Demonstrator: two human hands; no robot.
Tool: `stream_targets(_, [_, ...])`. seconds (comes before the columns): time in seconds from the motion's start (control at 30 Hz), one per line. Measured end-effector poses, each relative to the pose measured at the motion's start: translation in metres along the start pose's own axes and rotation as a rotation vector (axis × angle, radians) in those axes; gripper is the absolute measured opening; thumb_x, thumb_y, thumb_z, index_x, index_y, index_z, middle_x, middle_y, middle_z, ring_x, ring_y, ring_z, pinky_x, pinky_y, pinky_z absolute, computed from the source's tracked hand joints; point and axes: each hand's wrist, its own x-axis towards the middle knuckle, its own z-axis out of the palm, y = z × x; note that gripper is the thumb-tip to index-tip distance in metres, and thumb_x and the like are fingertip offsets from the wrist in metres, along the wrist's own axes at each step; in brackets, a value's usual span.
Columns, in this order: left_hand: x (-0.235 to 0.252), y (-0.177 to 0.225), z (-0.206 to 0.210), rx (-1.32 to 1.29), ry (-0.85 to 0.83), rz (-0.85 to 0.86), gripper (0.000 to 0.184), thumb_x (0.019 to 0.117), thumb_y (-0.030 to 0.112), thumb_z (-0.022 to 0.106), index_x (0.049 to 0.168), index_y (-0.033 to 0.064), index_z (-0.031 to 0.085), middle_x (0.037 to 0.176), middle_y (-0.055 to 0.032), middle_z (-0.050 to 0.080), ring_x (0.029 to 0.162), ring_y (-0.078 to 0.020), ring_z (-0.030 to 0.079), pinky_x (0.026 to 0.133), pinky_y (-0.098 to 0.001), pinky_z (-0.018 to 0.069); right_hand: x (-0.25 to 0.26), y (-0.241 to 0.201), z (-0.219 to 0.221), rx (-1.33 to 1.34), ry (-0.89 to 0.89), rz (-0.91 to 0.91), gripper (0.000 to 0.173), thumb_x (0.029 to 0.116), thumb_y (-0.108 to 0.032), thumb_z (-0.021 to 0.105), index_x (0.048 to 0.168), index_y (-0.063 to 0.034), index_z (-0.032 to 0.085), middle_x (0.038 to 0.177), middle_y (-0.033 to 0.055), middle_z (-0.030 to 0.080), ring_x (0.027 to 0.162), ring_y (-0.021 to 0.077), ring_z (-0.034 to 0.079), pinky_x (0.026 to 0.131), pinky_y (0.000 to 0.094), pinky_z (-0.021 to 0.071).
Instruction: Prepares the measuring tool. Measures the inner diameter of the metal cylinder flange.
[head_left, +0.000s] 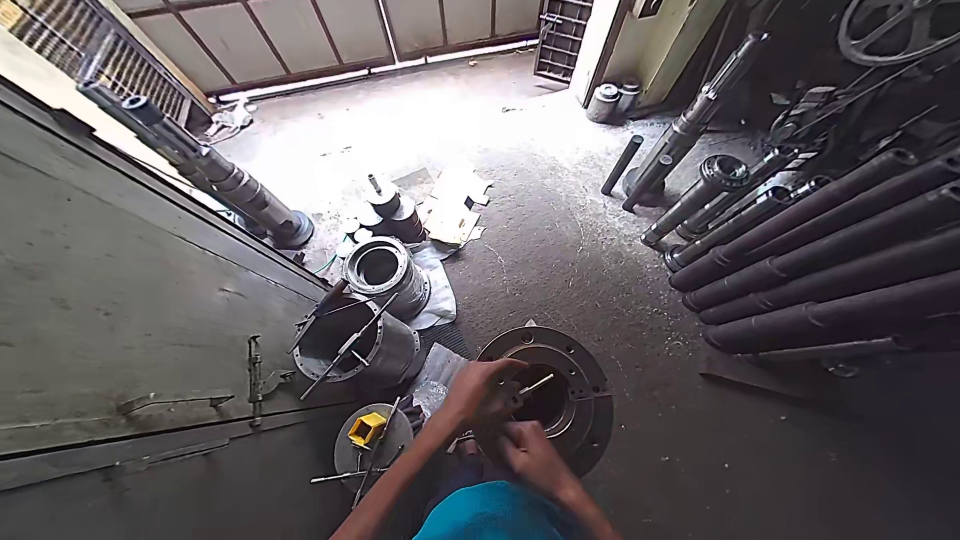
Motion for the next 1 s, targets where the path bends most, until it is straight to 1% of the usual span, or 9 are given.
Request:
stream_targets(0.07, [-0.046,-0.031,-0.002,-0.088,0.079,-0.046,0.036,0.0983,0.029,0.064,0.132,0.0177,0.068,0.117,0.0033,0.076,0.104,-0.0105,0.073,0.094,-0.0425,0.0592,0.002,0.003,-0.024,-0.187,0.275,-0.179,0.027,0.1006,-0.021,0.056,0.094,-0.0055,0.077,0.082,0.004,0.074,0.075,0.012,0.071,0.073,0.0346,0.061])
stream_targets(0.13, [-0.091,-0.047,0.009,-0.269,0.063,-0.115,0.039,0.0964,0.03,0.067,0.131,0.0136,0.068,0.106,0.002,0.077,0.085,-0.008,0.072,0.078,-0.0348,0.0604,0.017,0.007,-0.05,-0.402,0.465,-0.29,0.025,0.0988,-0.023,0.058,0.102,-0.0099,0.079,0.1,0.0049,0.076,0.092,0.0174,0.072,0.084,0.0388,0.0603])
stream_targets(0.23, [-0.127,-0.034,0.049,-0.728,0.315,-0.211,0.033,0.0952,0.006,0.067,0.127,-0.0022,0.067,0.1,-0.0088,0.078,0.074,-0.0142,0.073,0.064,-0.0296,0.0617,0.038,0.014,-0.076,-0.669,0.339,-0.175,0.035,0.1031,-0.037,0.05,0.114,-0.0162,0.077,0.118,0.0055,0.073,0.108,0.0277,0.067,0.091,0.0464,0.0549])
stream_targets(0.4, [-0.105,-0.025,0.08,-0.937,0.764,-0.201,0.021,0.099,-0.004,0.056,0.115,-0.0079,0.069,0.095,-0.0103,0.078,0.062,-0.0142,0.072,0.056,-0.0289,0.0631,0.015,0.019,-0.074,-0.731,0.224,-0.076,0.046,0.1087,-0.037,0.04,0.103,-0.0069,0.075,0.097,0.0119,0.073,0.095,0.0317,0.07,0.08,0.0501,0.0569])
stream_targets(0.53, [-0.056,-0.039,0.034,-0.869,0.565,-0.28,0.024,0.1025,0.006,0.057,0.121,-0.0055,0.067,0.103,-0.0112,0.077,0.058,-0.0107,0.067,0.05,-0.0257,0.0571,-0.027,0.003,-0.054,-0.561,0.087,0.157,0.041,0.1072,-0.031,0.041,0.109,-0.0077,0.075,0.087,0.0112,0.075,0.082,0.0303,0.074,0.076,0.0554,0.0573])
stream_targets(0.67, [0.008,-0.039,-0.002,-0.652,0.184,-0.221,0.022,0.1023,0.008,0.059,0.119,0.0045,0.073,0.095,-0.0058,0.078,0.067,-0.0087,0.067,0.061,-0.0276,0.0556,-0.023,0.006,-0.034,-0.034,-0.283,0.305,0.037,0.1104,-0.021,0.039,0.108,-0.0049,0.072,0.091,0.0007,0.079,0.061,0.0093,0.069,0.06,0.03,0.0583])
stream_targets(0.73, [0.035,-0.033,-0.002,-0.497,0.002,-0.06,0.024,0.102,0.007,0.057,0.118,0.0058,0.074,0.098,-0.0065,0.078,0.082,-0.0134,0.073,0.08,-0.037,0.0602,-0.014,0.005,-0.001,0.236,-0.224,0.354,0.035,0.1108,-0.019,0.041,0.109,-0.0005,0.07,0.092,0.0052,0.078,0.058,0.0091,0.067,0.05,0.0255,0.0538])
stream_targets(0.83, [0.062,-0.005,0.007,-0.201,-0.212,0.098,0.021,0.0995,0.012,0.061,0.108,0.0153,0.079,0.09,0.003,0.078,0.08,-0.0084,0.07,0.079,-0.0397,0.0571,-0.005,-0.011,0.055,0.478,0.032,0.399,0.034,0.1112,-0.017,0.04,0.119,0.0003,0.068,0.098,0.0075,0.078,0.064,0.0128,0.071,0.052,0.0274,0.0566])
stream_targets(1.0, [0.022,-0.02,0.004,-0.193,0.024,0.016,0.031,0.1002,0.019,0.062,0.131,0.0162,0.069,0.104,-0.0037,0.077,0.09,-0.0167,0.073,0.086,-0.0486,0.0591,-0.001,-0.002,0.002,0.02,-0.177,0.29,0.034,0.1067,-0.026,0.05,0.102,-0.0028,0.075,0.085,0.0041,0.077,0.072,0.0126,0.073,0.07,0.0352,0.0627])
